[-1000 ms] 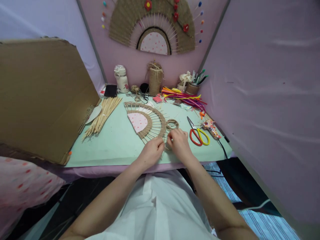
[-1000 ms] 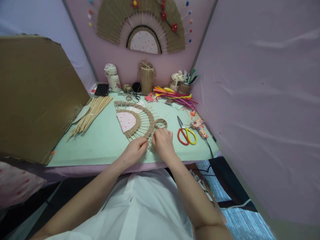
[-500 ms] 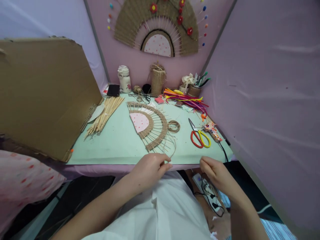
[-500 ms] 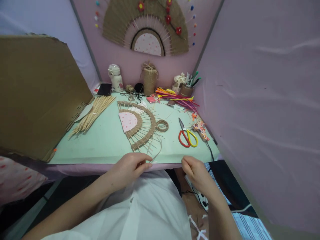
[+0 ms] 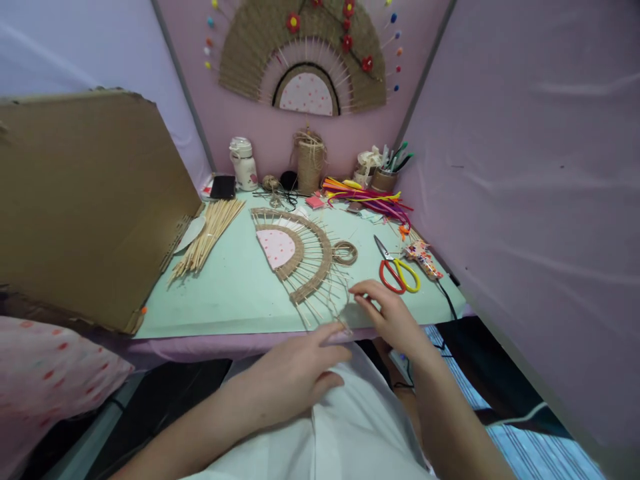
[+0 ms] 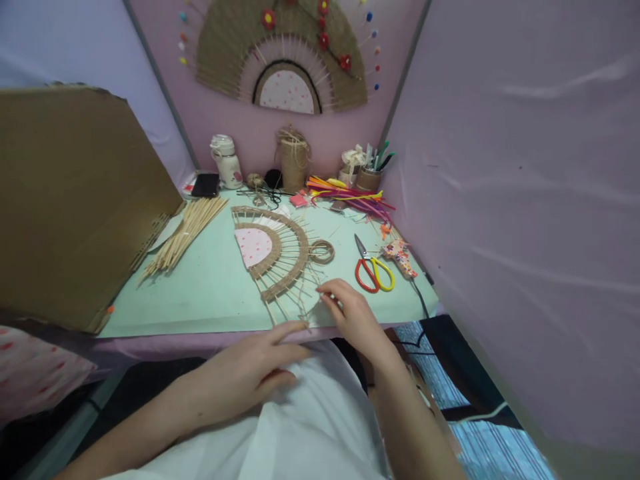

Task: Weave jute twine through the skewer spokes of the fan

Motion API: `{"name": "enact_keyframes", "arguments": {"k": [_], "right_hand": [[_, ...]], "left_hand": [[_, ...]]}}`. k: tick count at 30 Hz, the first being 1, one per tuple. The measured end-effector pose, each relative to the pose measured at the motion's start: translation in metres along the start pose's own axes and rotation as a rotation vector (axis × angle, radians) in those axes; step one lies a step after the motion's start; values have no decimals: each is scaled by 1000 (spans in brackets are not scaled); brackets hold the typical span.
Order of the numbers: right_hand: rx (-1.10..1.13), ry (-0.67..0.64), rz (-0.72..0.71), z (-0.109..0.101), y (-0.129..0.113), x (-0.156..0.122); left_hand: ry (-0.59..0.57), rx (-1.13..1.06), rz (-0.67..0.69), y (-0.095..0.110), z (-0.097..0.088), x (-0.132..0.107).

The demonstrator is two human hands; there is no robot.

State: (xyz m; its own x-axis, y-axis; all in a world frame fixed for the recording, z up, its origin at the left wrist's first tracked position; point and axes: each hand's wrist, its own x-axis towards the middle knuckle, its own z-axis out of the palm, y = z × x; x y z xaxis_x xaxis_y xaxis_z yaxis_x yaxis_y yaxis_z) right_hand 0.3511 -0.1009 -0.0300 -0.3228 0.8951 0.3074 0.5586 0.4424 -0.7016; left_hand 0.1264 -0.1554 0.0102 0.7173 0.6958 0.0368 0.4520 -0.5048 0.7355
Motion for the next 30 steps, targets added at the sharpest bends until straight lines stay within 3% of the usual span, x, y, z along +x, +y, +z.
{"name": "enact_keyframes", "arguments": {"k": [3,5,8,10,13,16,19,23,26,30], "right_hand": [[-45,235,-35,10,21,32],[-80,321,-23,14,36,52],[-132,367,6,21,43,75],[-151,342,-10,29,36,84],[-210,249,-60,45,18,88],[-301,106,-73,61,6,88],[-316,4,-85,69,7,87],[-201,15,-116,65,11,84],[-76,26,-136,59,10,81],[89,118,-136,50,12,76]], "left_hand": [[183,-98,-160,-23,-22,-1],[458,-213,-315,-46,-34,3],[810,-456,-548,-77,-45,16],[908,-734,-592,-88,-50,24],[941,-1048,-586,-93,-57,34],[968,-1204,-588,-97,-68,42],[890,-1288,-652,-104,-79,53],[763,-1288,-711,-109,-83,75],[690,-1204,-626,-104,-76,86],[660,-1091,-537,-94,-76,74]]}}
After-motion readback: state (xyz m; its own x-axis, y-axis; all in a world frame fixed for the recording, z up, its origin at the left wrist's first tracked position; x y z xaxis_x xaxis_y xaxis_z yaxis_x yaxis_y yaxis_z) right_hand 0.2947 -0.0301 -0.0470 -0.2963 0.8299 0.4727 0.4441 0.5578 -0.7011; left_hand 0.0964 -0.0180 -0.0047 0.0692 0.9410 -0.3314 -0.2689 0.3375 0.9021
